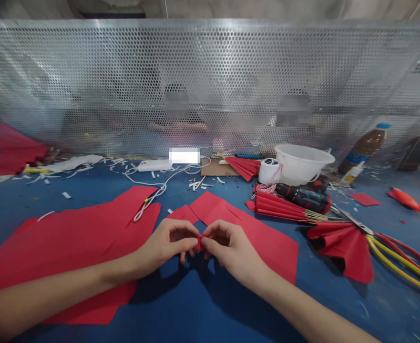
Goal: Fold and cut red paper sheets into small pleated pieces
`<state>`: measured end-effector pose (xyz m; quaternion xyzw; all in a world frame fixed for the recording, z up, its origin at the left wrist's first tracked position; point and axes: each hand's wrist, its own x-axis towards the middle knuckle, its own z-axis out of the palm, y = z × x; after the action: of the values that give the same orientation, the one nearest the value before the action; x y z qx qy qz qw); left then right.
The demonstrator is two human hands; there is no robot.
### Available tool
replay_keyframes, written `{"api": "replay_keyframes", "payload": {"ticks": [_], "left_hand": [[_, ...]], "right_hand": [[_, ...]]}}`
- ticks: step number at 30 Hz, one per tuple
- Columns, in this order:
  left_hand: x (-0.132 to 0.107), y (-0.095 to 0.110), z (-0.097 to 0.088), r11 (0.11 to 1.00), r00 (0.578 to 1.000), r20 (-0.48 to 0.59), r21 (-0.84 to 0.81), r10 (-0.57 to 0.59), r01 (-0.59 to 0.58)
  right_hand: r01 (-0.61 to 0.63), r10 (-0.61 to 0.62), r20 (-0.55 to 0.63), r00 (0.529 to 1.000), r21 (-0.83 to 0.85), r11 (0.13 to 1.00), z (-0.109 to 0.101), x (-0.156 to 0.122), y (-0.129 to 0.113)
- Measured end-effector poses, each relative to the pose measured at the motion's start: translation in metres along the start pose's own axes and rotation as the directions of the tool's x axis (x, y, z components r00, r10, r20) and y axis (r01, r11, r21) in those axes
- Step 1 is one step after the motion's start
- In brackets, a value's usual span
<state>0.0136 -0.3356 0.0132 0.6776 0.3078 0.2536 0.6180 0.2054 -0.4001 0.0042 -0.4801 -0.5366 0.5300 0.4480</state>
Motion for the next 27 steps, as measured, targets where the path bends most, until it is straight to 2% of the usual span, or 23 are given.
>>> {"api": "replay_keyframes", "payload": {"ticks": [2,7,11,17,27], "left_hand": [[0.0006,0.0001,0.0005,0.999,0.999,0.025,0.025,-0.035,0.034],[0.0012,-0.0025,0.0007,0.996,0.997,0.001,0.039,-0.078,0.077],[0.002,-0.0032,-0.0013,0.996,0.995,0.063,0.055,-0.08,0.076],[0.0029,0.0007,-0.0037,0.994,0.989,0.114,-0.028,-0.098,0.102],[0.0017,-0.0017,-0.0044,0.993,0.985,0.14,0.073,-0.099,0.09]], "right_hand": [[0.0,0.0,0.012,1.0,0.001,1.0,-0.0011,0.0,0.0011],[0.001,0.0,0.039,0.999,-0.018,1.0,-0.001,-0.002,-0.0005],[0.02,-0.015,0.081,0.997,-0.057,0.998,0.0005,-0.0033,-0.0043],[0.005,0.001,0.075,0.997,-0.071,0.997,-0.0002,-0.0027,-0.0053],[0.016,-0.01,0.088,0.996,-0.064,0.998,-0.0001,-0.0036,-0.0022]]}}
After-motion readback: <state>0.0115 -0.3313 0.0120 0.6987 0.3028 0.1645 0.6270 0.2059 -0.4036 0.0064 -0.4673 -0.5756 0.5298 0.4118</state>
